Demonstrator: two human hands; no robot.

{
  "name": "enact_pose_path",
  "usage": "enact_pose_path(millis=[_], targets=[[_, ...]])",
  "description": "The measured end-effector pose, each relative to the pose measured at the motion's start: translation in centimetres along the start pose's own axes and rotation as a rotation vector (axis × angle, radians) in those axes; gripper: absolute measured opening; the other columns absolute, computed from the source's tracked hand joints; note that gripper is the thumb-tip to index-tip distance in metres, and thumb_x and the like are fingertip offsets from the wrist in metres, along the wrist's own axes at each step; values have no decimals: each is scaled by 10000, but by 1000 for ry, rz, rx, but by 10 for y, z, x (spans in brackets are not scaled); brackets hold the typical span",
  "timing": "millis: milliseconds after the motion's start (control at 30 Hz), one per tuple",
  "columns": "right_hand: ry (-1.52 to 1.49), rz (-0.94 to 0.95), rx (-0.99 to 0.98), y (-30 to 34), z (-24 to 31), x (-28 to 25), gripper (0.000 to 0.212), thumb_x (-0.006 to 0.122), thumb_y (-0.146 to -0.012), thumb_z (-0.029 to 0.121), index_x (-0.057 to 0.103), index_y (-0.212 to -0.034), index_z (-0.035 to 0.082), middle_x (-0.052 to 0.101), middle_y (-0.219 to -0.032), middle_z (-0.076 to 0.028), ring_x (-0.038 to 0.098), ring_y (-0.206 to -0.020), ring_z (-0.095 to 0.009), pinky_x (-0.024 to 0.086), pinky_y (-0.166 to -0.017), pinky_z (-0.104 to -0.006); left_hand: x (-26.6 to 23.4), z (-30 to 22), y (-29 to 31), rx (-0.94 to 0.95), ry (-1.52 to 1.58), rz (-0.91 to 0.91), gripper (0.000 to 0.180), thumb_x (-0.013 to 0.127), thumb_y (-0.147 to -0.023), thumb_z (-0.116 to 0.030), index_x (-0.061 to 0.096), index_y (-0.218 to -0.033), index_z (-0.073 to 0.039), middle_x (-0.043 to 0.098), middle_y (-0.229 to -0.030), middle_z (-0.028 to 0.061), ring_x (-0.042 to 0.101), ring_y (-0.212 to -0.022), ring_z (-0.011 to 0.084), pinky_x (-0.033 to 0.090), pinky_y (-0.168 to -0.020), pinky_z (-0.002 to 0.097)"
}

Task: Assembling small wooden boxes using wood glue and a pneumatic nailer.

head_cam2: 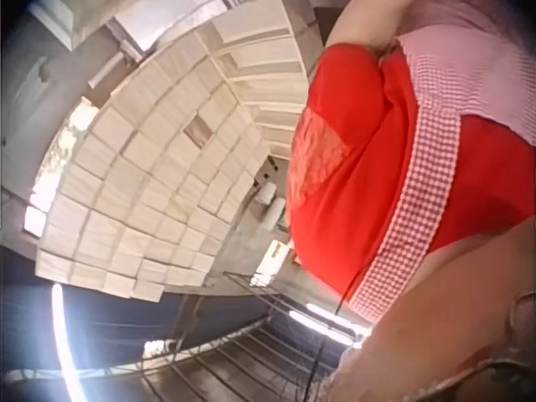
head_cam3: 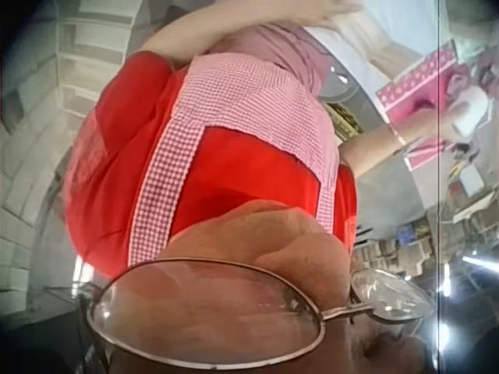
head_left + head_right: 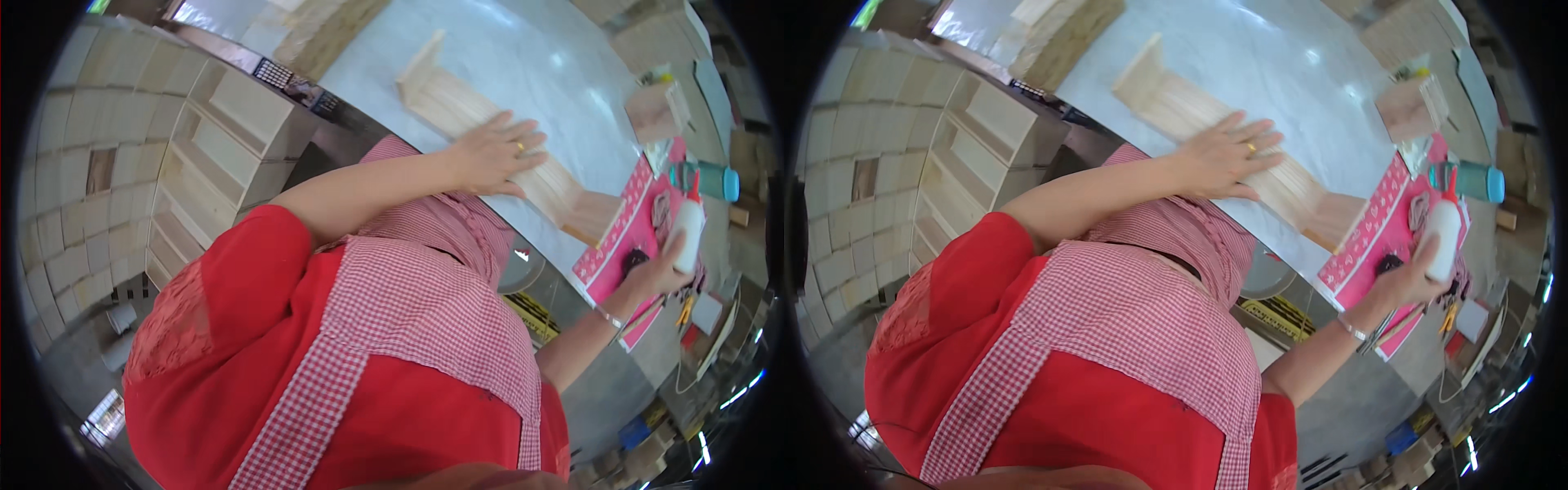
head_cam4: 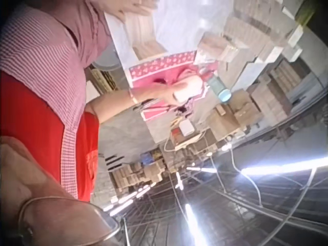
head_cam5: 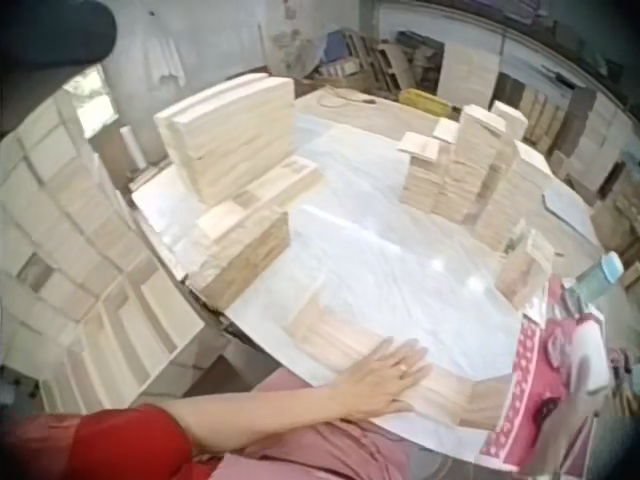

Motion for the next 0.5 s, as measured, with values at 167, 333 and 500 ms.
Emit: enact_pose_path(millis=[167,333,500], targets=[[-186,283,131,64,61,31,475,720,-903,243,535,-1153,-116,643,-939,-170,651,-770,-226,529,-588,-306,7,-2,-7,6,-36,-42,723,530,-924,-571,425,-1475,-115,342,-1567,143,242,-1480,342,178,-1190,563],[-224,631,134,149,110,81,518,723,-899,264,495,-1233,-60,623,-966,-153,650,-807,-218,527,-595,-301,-6,2,18,-89,-105,-273,723,523,-913,-598,487,-1418,-82,406,-1520,151,271,-1463,345,170,-1172,607],[-210,855,102,179,119,113,582,775,-842,165,450,-1286,-24,548,-1158,-125,602,-966,-206,520,-806,-301,-9,15,31,-220,-68,-167,753,454,-928,-634,459,-1435,-76,411,-1510,151,277,-1460,331,141,-1172,622]])
Point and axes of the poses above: each hand's wrist, its own y-axis away from the middle knuckle, its own x-axis out of the palm, z = x × y, the point moved 3 cm from there along -y, towards the middle knuckle
